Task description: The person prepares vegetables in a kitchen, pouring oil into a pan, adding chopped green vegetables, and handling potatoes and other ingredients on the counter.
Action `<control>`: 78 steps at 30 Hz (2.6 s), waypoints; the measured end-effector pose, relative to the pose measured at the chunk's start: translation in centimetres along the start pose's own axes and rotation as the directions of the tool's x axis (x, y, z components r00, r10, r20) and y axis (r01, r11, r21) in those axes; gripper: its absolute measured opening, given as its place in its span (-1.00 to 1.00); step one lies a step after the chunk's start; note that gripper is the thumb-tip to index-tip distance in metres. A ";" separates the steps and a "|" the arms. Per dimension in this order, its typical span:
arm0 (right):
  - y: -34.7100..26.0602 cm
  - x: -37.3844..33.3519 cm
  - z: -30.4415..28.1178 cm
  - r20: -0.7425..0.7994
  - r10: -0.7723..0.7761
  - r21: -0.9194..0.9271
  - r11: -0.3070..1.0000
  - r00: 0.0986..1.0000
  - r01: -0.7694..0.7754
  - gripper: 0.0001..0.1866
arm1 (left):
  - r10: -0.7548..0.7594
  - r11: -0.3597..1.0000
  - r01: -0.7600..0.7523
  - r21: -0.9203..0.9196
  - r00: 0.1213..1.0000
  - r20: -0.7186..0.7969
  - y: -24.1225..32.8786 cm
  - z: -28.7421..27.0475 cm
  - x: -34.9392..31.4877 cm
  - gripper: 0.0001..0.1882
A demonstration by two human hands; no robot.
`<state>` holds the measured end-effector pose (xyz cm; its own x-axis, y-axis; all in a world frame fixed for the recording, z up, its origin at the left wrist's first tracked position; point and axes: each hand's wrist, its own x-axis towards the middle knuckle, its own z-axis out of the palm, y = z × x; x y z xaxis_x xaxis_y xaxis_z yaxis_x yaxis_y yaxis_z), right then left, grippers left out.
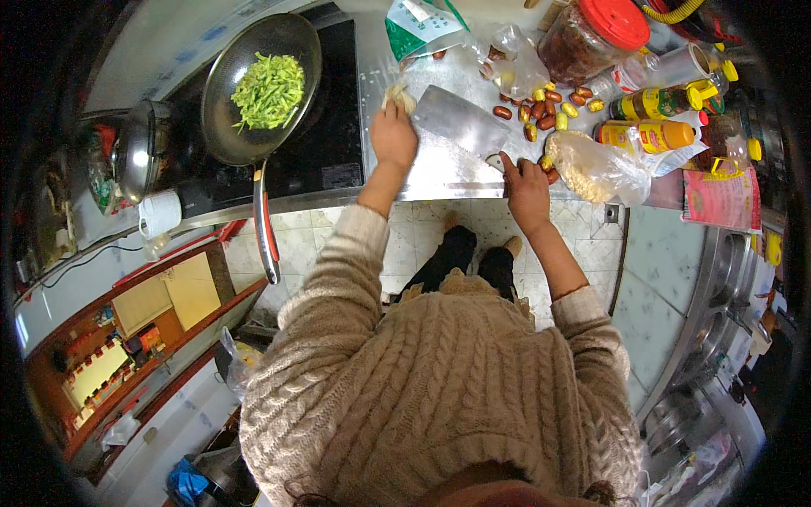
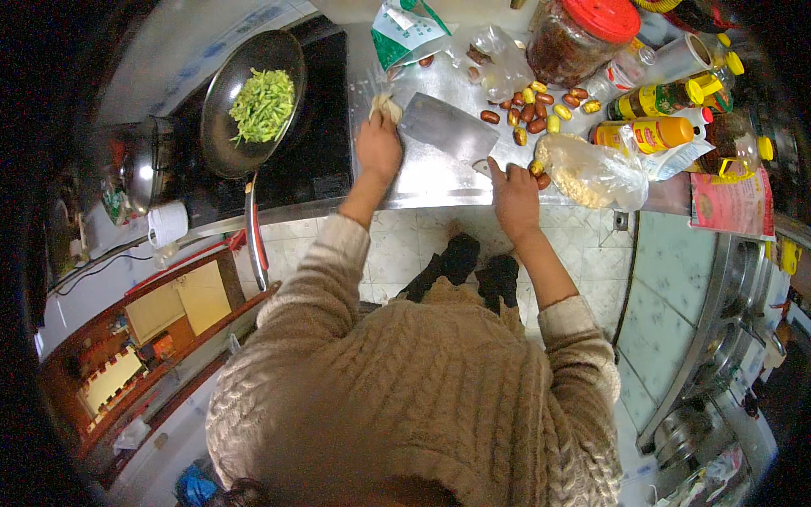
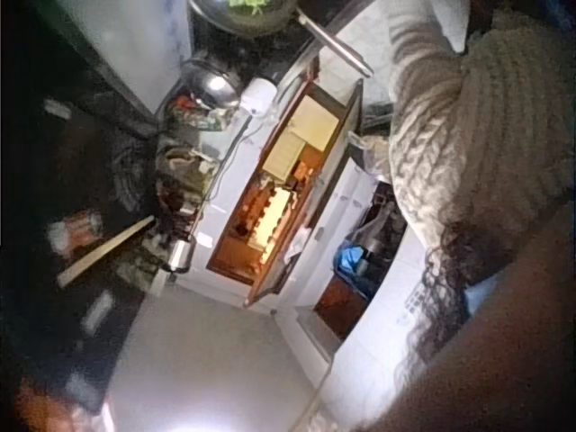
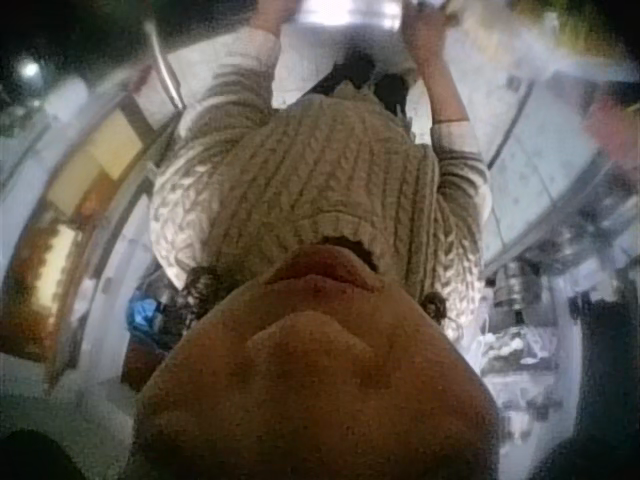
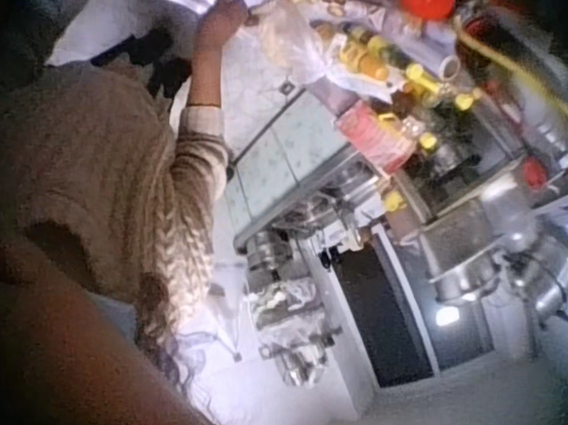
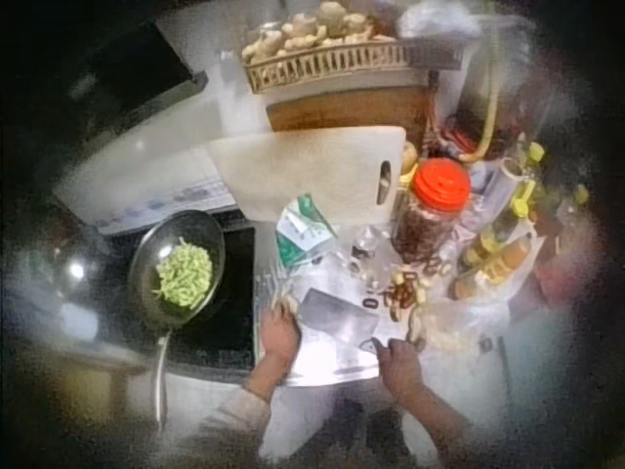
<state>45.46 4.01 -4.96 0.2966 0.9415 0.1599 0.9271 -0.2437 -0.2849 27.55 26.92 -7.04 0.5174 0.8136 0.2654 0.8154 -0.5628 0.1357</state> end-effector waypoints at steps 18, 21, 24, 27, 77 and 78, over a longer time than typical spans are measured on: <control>0.1 0.0 -0.3 0.089 0.023 -0.137 0.991 0.996 -0.011 -0.39 | 0.128 0.990 -0.135 0.031 0.977 0.173 -0.6 -0.7 4.9 -0.80; 0.5 -0.1 -0.4 0.016 0.010 -0.096 0.995 1.000 -0.009 -0.40 | -0.148 0.986 0.155 -0.064 0.984 0.094 2.5 -2.3 3.5 -0.80; 0.9 -0.1 -0.2 -0.016 -0.022 -0.099 0.995 1.000 0.021 -0.41 | 0.269 0.963 -0.265 -0.048 0.950 0.158 4.6 -1.8 1.4 -0.79; 0.5 0.3 -0.9 0.028 -0.014 -0.065 0.998 0.999 0.016 -0.44 | 0.156 0.988 -0.152 -0.039 0.979 0.134 3.8 0.6 2.7 -0.79; -0.6 -0.8 -0.8 0.187 0.091 -0.230 0.972 0.978 -0.046 -0.45 | 0.043 0.984 -0.030 0.177 0.997 -0.067 -3.2 3.4 5.7 -0.53; -1.0 -0.6 -1.0 0.187 0.080 -0.235 0.971 0.979 -0.034 -0.45 | 0.044 0.985 -0.029 0.172 0.996 -0.081 -4.5 4.7 7.3 -0.52</control>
<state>44.59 3.41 -3.88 0.3217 0.9459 -0.0431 0.9442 -0.3238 -0.0597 28.84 36.08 -10.26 0.5298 0.7737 0.3475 0.8325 -0.5527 -0.0384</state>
